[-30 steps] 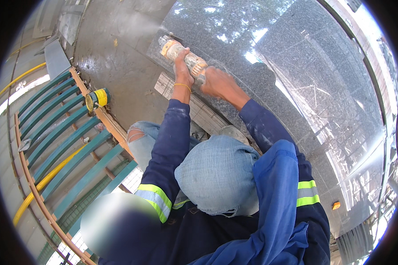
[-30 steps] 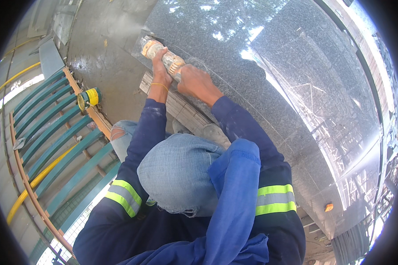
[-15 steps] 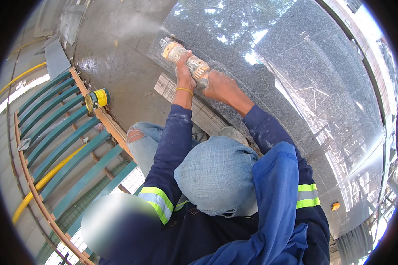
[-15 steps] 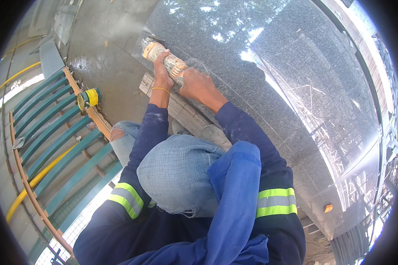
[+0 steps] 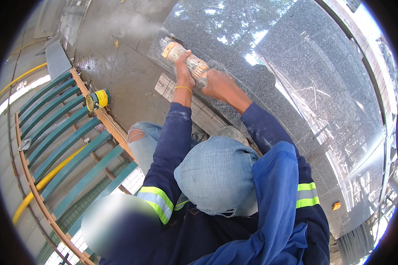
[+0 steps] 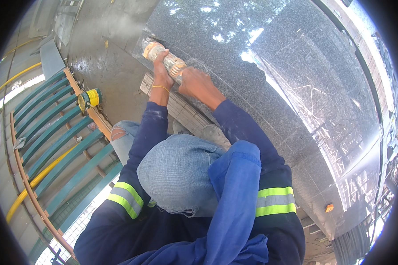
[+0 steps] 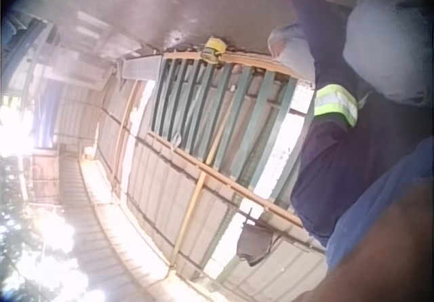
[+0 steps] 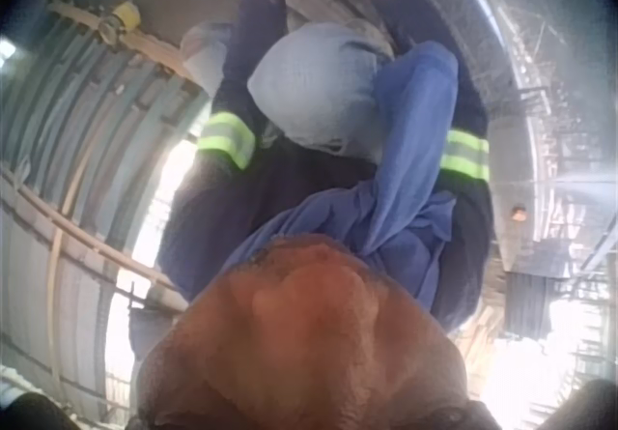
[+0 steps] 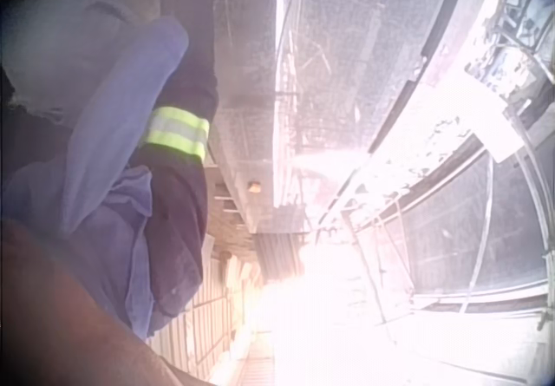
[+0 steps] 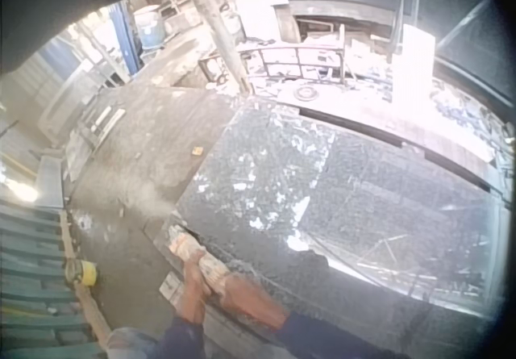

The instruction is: The person uses a handheld power tool to cut a large stone slab resting on wooden supports. The person moves the tool along the slab's surface, generating dust as the cut progresses.

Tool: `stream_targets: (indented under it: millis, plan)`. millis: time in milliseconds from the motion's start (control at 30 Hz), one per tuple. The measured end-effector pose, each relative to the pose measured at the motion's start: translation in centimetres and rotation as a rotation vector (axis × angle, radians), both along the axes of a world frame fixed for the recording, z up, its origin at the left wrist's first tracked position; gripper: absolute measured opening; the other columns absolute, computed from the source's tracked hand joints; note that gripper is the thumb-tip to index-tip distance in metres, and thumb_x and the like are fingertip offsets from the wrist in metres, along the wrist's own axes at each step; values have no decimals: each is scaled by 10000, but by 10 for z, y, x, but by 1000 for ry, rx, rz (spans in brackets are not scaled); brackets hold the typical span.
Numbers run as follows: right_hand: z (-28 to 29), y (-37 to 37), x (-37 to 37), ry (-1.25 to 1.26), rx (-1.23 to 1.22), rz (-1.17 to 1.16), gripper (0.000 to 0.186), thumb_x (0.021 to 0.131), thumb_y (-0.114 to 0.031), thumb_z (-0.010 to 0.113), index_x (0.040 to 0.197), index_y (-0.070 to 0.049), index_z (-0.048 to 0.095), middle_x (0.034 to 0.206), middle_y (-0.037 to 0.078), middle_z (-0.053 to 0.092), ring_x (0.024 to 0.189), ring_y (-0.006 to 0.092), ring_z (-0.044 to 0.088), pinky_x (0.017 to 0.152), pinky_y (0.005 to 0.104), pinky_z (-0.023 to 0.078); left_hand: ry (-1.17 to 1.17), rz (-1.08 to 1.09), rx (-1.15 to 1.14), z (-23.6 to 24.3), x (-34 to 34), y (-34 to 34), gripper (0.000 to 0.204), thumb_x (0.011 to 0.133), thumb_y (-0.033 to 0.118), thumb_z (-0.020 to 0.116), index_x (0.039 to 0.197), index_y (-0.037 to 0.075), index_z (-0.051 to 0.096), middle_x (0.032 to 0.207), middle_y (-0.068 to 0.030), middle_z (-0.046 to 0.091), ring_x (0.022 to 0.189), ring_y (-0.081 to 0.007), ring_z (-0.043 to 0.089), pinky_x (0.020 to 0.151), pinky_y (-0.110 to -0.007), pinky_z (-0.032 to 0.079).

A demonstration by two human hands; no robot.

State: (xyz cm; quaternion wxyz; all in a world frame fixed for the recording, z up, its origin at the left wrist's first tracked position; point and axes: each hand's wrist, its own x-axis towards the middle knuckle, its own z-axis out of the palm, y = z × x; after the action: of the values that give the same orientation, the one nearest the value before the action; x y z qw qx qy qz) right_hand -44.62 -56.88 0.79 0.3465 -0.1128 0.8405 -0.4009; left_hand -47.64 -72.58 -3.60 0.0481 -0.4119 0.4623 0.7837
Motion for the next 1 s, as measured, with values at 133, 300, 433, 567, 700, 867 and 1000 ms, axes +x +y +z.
stream_targets:
  millis: [133, 300, 433, 567, 700, 867, 1000]
  plan:
    - [9, 3, 1, 7, -3, 17, 341, 742, -108, 661, 1020, 90, 677, 1062, 283, 694, 1011, 433, 690, 862, 497, 562, -6, 27, -19, 10, 4, 5, 309, 864, 234, 675, 1097, 84, 538, 878, -92, 587, 759, -281, 655, 687, -464, 586]
    - [2, -2, 1, 10, 5, 1, 350, 772, -106, 623, 1036, 123, 625, 1049, 318, 682, 1003, 452, 688, 866, 501, 558, 17, 1, 5, 0, 2, -4, 287, 857, 228, 679, 1067, 88, 543, 864, -85, 585, 731, -281, 655, 670, -466, 589]
    - [-9, -8, -1, 38, -9, -22, 369, 786, -110, 604, 1063, 132, 585, 1019, 331, 682, 983, 461, 692, 847, 503, 559, 11, -3, -12, -1, -4, -5, 286, 853, 240, 681, 1050, 87, 541, 849, -86, 589, 715, -285, 656, 665, -469, 590]
    - [-13, -11, 0, 50, -8, -28, 380, 773, -115, 625, 1053, 138, 582, 989, 327, 687, 952, 453, 702, 822, 500, 565, -15, -6, 6, -2, -6, -6, 292, 855, 250, 679, 1050, 83, 541, 847, -93, 593, 714, -288, 657, 663, -473, 587]
    - [0, -2, 4, 54, 2, 10, 381, 763, -118, 640, 1037, 141, 581, 978, 325, 688, 942, 449, 705, 820, 499, 567, -9, 2, 12, -3, 1, -5, 286, 863, 251, 669, 1050, 80, 537, 845, -99, 592, 715, -288, 657, 657, -473, 584]
    - [0, 3, 8, 76, 14, -15, 358, 765, -122, 633, 1021, 125, 589, 997, 329, 684, 943, 453, 702, 821, 504, 565, 12, 40, 3, -4, 4, -1, 262, 848, 243, 692, 1017, 92, 562, 845, -66, 586, 715, -258, 652, 662, -432, 585]
    - [-7, -1, 8, 83, 5, -27, 351, 769, -119, 616, 1031, 113, 593, 1029, 326, 682, 958, 462, 695, 837, 515, 557, 20, 7, 23, -7, 2, -4, 267, 868, 246, 663, 1040, 84, 540, 853, -94, 585, 718, -288, 650, 663, -473, 584]
